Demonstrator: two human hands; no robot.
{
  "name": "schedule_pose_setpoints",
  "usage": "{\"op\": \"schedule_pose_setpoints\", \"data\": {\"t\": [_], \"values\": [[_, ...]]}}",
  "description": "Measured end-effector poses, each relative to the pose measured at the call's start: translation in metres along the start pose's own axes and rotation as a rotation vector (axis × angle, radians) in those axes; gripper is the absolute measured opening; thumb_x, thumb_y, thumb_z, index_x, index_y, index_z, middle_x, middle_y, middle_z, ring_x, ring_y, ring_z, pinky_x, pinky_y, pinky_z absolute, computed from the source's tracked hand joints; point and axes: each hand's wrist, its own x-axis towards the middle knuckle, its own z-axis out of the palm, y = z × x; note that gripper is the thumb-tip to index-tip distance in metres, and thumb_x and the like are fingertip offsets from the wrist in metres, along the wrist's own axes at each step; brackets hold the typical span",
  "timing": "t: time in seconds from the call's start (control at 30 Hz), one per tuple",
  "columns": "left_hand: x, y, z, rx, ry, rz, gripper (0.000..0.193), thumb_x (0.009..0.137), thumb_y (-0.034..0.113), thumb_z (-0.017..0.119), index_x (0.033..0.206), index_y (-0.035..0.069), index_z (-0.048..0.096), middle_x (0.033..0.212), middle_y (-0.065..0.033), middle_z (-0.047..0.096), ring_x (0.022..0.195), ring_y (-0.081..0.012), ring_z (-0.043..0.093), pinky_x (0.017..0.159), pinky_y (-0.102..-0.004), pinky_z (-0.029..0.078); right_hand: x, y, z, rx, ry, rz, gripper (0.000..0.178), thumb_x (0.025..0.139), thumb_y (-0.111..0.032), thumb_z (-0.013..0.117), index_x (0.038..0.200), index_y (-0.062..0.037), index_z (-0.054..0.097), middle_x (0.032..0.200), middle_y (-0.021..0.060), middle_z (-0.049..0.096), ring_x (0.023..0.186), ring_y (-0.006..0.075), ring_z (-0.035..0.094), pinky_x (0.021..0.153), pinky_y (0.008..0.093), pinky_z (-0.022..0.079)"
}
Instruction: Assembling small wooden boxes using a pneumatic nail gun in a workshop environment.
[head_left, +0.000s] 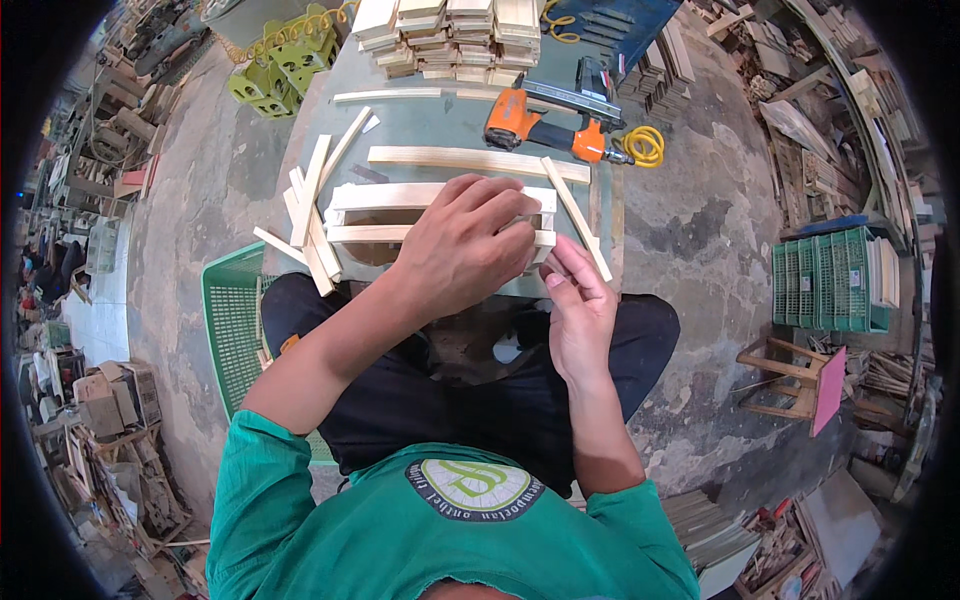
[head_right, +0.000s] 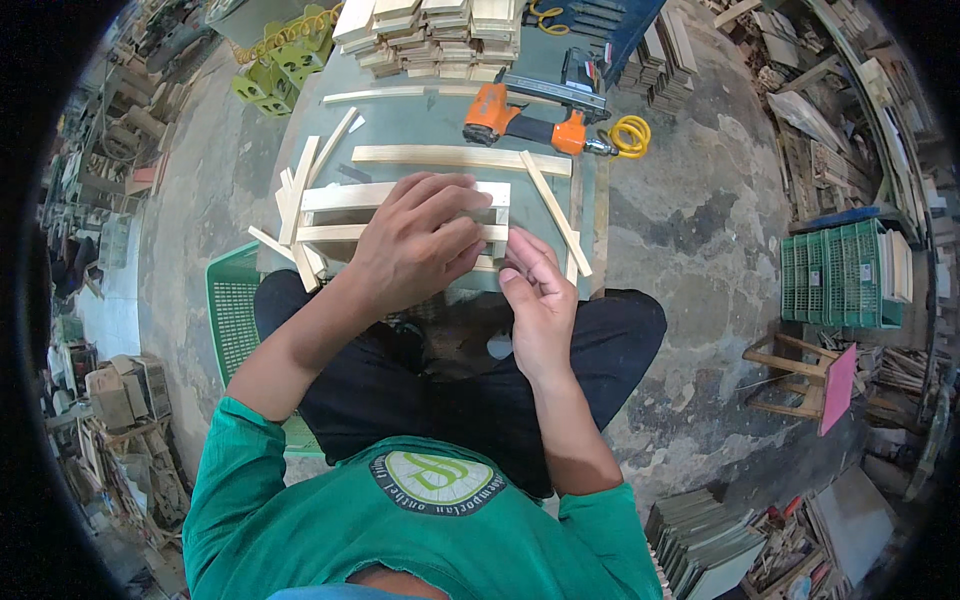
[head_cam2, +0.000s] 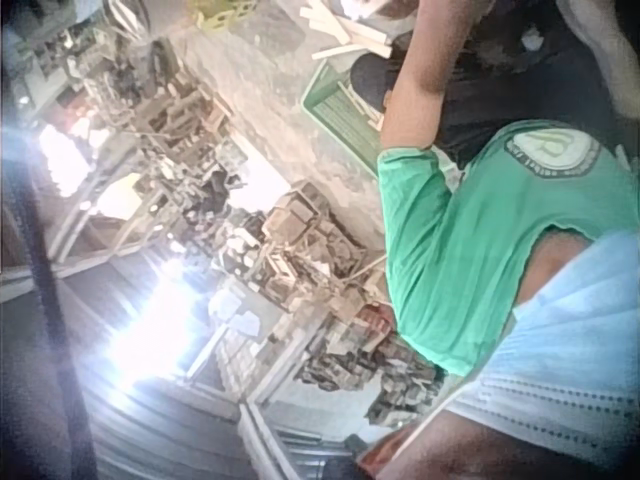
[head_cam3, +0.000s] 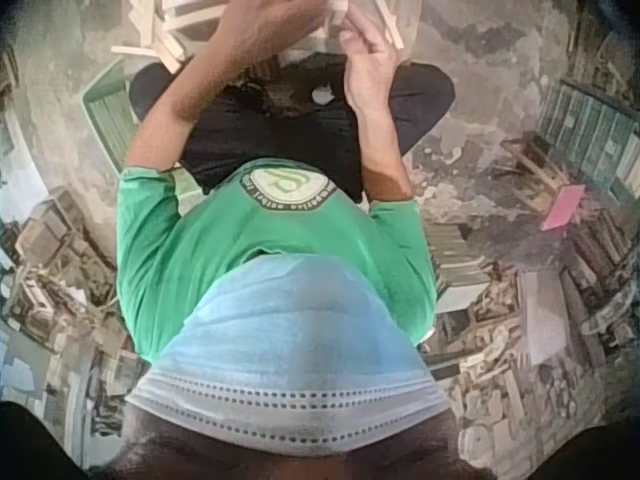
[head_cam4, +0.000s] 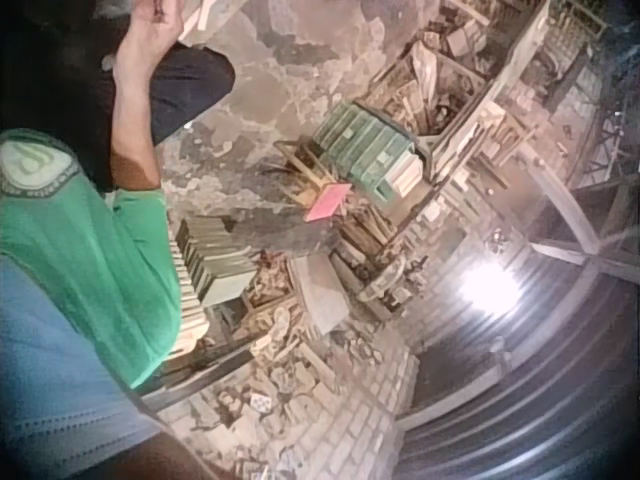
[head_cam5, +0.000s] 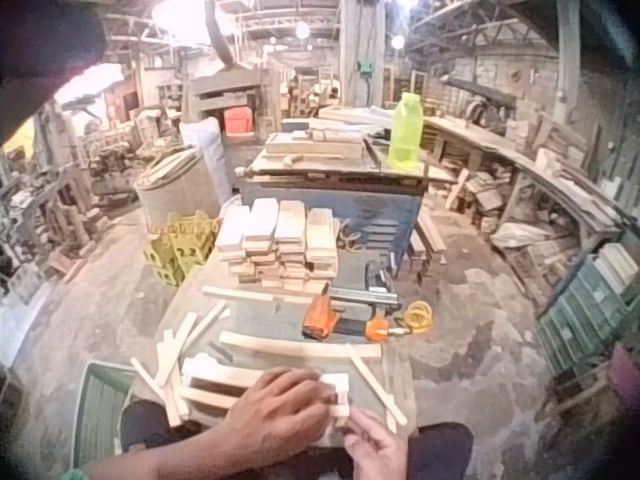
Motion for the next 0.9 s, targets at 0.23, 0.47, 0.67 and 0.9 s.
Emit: {"op": "schedule_pose_setpoints", "data": {"t": [0.23,0.47,0.67,0.9], "values": [[0.002,-0.001,-0.001,0.011,-0.016,0.028,0.015,0.08,0.015,0.073,0.085,0.007,0.061,0.111,-0.0061,0.065,0.114,-0.0269,0.062,0.098,-0.0447,0.048,0.126,0.008,-0.031,-0.469,-0.014,-0.157,0.041,0.092,-0.018,0.069,0.128,0.0006,0.063,0.121,0.0114,0.066,0.114,0.0203,0.061,0.098,0.0327,0.048],[0.003,-0.001,0.001,-0.009,-0.027,0.03,0.015,0.078,0.012,0.074,0.081,0.007,0.061,0.113,-0.0063,0.065,0.117,-0.0276,0.061,0.098,-0.0449,0.047,0.268,0.049,-0.018,-1.683,-0.399,-0.417,0.067,0.085,-0.02,0.069,0.146,-0.0067,0.045,0.128,0.0232,0.062,0.117,0.0385,0.062,0.1,0.0462,0.05],[0.001,-0.001,0.002,-0.027,-0.005,0.02,0.016,0.076,0.01,0.076,0.08,0.007,0.06,0.114,-0.0062,0.065,0.119,-0.0286,0.06,0.099,-0.0454,0.048,0.282,0.014,0.005,-1.891,-0.757,-0.154,0.066,0.087,-0.032,0.065,0.144,-0.0081,0.041,0.116,0.0243,0.068,0.109,0.0409,0.065,0.095,0.0525,0.051],[-0.002,-0.003,0.001,-0.056,-0.014,0.024,0.017,0.079,0.016,0.074,0.083,0.007,0.061,0.115,-0.0076,0.065,0.12,-0.0296,0.058,0.101,-0.045,0.045,0.244,-0.088,-0.015,-1.305,-0.567,0.055,0.052,0.078,-0.011,0.067,0.126,0.0016,0.054,0.089,0.0057,0.063,0.074,0.0122,0.059,0.066,0.0284,0.05]]}}
